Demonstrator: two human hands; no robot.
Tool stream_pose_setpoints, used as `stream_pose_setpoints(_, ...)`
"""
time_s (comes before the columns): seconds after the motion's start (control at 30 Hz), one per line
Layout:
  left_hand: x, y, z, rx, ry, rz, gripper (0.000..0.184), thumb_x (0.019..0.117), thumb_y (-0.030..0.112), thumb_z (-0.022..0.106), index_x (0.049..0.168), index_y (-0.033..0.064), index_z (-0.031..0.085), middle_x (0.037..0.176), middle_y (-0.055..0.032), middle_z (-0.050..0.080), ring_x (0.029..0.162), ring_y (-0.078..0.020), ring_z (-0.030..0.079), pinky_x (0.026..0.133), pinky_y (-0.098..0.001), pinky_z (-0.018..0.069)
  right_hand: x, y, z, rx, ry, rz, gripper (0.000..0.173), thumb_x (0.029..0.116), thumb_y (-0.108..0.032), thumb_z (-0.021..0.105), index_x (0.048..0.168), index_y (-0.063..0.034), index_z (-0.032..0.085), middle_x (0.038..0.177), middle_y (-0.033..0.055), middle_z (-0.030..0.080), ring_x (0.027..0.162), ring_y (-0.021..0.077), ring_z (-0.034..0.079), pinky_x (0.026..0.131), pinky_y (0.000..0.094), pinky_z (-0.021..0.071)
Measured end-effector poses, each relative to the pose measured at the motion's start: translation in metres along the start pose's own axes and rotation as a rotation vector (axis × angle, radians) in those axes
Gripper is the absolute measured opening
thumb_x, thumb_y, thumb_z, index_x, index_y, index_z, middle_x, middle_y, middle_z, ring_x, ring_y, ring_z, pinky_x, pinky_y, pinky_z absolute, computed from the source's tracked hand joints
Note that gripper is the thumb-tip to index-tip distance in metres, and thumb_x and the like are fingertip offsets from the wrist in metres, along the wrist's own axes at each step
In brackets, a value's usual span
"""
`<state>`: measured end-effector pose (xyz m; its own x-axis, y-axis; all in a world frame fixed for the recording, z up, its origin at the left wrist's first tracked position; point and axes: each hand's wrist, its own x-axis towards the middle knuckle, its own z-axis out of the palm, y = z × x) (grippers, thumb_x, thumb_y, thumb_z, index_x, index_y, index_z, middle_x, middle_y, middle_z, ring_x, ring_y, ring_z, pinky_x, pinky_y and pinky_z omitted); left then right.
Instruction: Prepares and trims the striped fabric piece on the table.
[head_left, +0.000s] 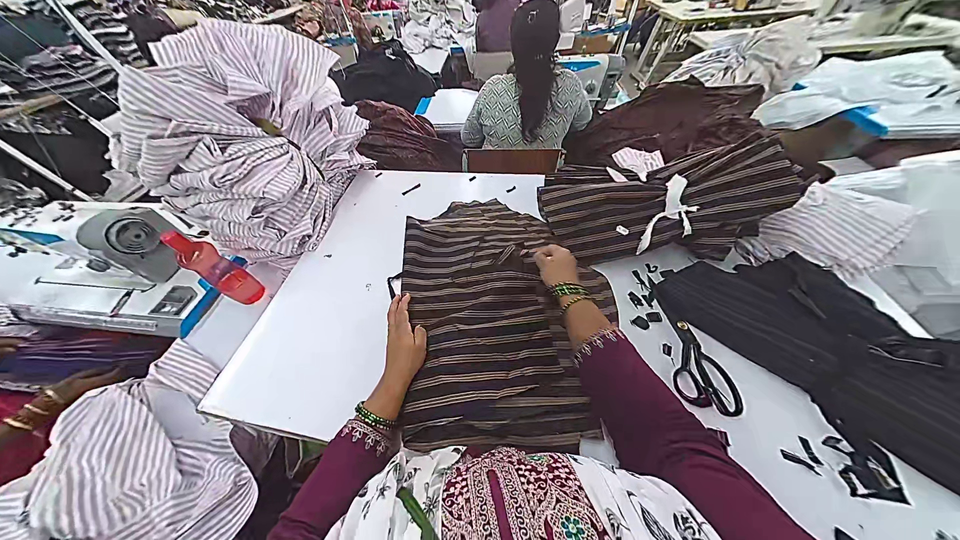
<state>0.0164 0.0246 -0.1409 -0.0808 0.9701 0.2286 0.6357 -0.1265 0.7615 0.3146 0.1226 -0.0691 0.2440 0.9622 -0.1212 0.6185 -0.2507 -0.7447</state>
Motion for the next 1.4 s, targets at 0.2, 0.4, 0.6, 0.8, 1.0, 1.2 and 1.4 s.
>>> stream_pose_setpoints(0.2, 0.031, 0.042, -0.008, 0.082, -0.359, 0.324, 0.049, 0.0982, 0.021, 0.057, 0.144, 0.0024, 0.056, 0.161, -0.0248, 0.036, 0.152, -0.0475, 0.024, 0.123, -0.0608, 0.0202, -0.044, 0.07, -0.024, 0.115, 0.059, 0.001, 0.026, 0.1037, -0.013, 0.056, 0.118, 0.0072, 0.064, 0.114, 0.0234, 0.065, 0.107, 0.0278, 0.062, 0.096, 0.0446, 0.046)
stream_pose_setpoints(0.4, 0.132, 0.011, 0.027, 0.487, -0.464, 0.071, 0.076, 0.1016, 0.058, 0.052, 0.159, 0.0099, 0.037, 0.167, -0.0229, 0.023, 0.155, -0.0461, 0.017, 0.118, -0.0726, 0.0138, -0.072, 0.078, -0.015, 0.048, 0.057, -0.066, 0.025, 0.1012, -0.015, 0.059, 0.111, 0.006, 0.068, 0.105, 0.0219, 0.068, 0.099, 0.0278, 0.063, 0.092, 0.0455, 0.0475)
stream_pose_setpoints(0.6, 0.155, -0.006, -0.013, 0.614, -0.257, -0.118, 0.069, 0.1059, 0.044, 0.051, 0.157, 0.0007, 0.036, 0.166, -0.0322, 0.017, 0.153, -0.0554, 0.008, 0.115, -0.079, 0.0039, -0.085, 0.081, -0.01, -0.009, 0.04, -0.176, 0.026, 0.0987, -0.014, 0.06, 0.108, 0.0077, 0.069, 0.107, 0.0237, 0.069, 0.101, 0.031, 0.064, 0.094, 0.045, 0.0477)
stream_pose_setpoints(0.8, 0.173, 0.052, 0.03, 0.277, -0.56, 0.656, 0.039, 0.1019, 0.018, 0.06, 0.136, 0.0007, 0.062, 0.144, -0.0215, 0.058, 0.141, -0.0414, 0.047, 0.117, -0.0591, 0.0346, -0.083, 0.082, -0.005, -0.078, 0.031, -0.224, 0.025, 0.0975, -0.015, 0.059, 0.105, 0.0069, 0.07, 0.108, 0.0245, 0.069, 0.103, 0.0347, 0.065, 0.093, 0.0499, 0.048)
stream_pose_setpoints(1.0, 0.204, 0.024, 0.062, 0.522, -0.494, 0.19, 0.05, 0.1093, 0.028, 0.041, 0.155, 0.0085, 0.044, 0.165, -0.019, 0.032, 0.154, -0.0444, 0.023, 0.118, -0.072, 0.0141, -0.093, 0.084, -0.005, -0.013, 0.044, -0.254, 0.027, 0.0861, -0.007, 0.059, 0.106, 0.0061, 0.071, 0.11, 0.0242, 0.068, 0.105, 0.0338, 0.064, 0.092, 0.0478, 0.0488)
stream_pose_setpoints(1.2, 0.134, 0.042, 0.083, 0.355, -0.285, 0.361, 0.073, 0.1019, 0.045, 0.056, 0.153, -0.004, 0.04, 0.162, -0.0264, 0.034, 0.152, -0.0479, 0.024, 0.118, -0.0733, 0.0127, -0.112, 0.09, -0.005, 0.106, -0.012, -0.221, 0.031, 0.0825, -0.002, 0.053, 0.107, 0.0037, 0.071, 0.094, 0.0122, 0.063, 0.083, 0.0155, 0.055, 0.075, 0.0317, 0.0444)
stream_pose_setpoints(1.4, 0.103, 0.042, 0.076, 0.221, -0.399, 0.357, 0.069, 0.0846, 0.044, 0.081, 0.132, -0.0018, 0.061, 0.149, -0.0232, 0.051, 0.149, -0.0432, 0.035, 0.12, -0.067, 0.0176, -0.094, 0.056, -0.033, 0.42, -0.207, 0.072, 0.019, 0.0949, 0.004, 0.053, 0.111, 0.0019, 0.063, 0.089, 0.0009, 0.061, 0.056, 0.001, 0.047, 0.05, 0.017, 0.0398)
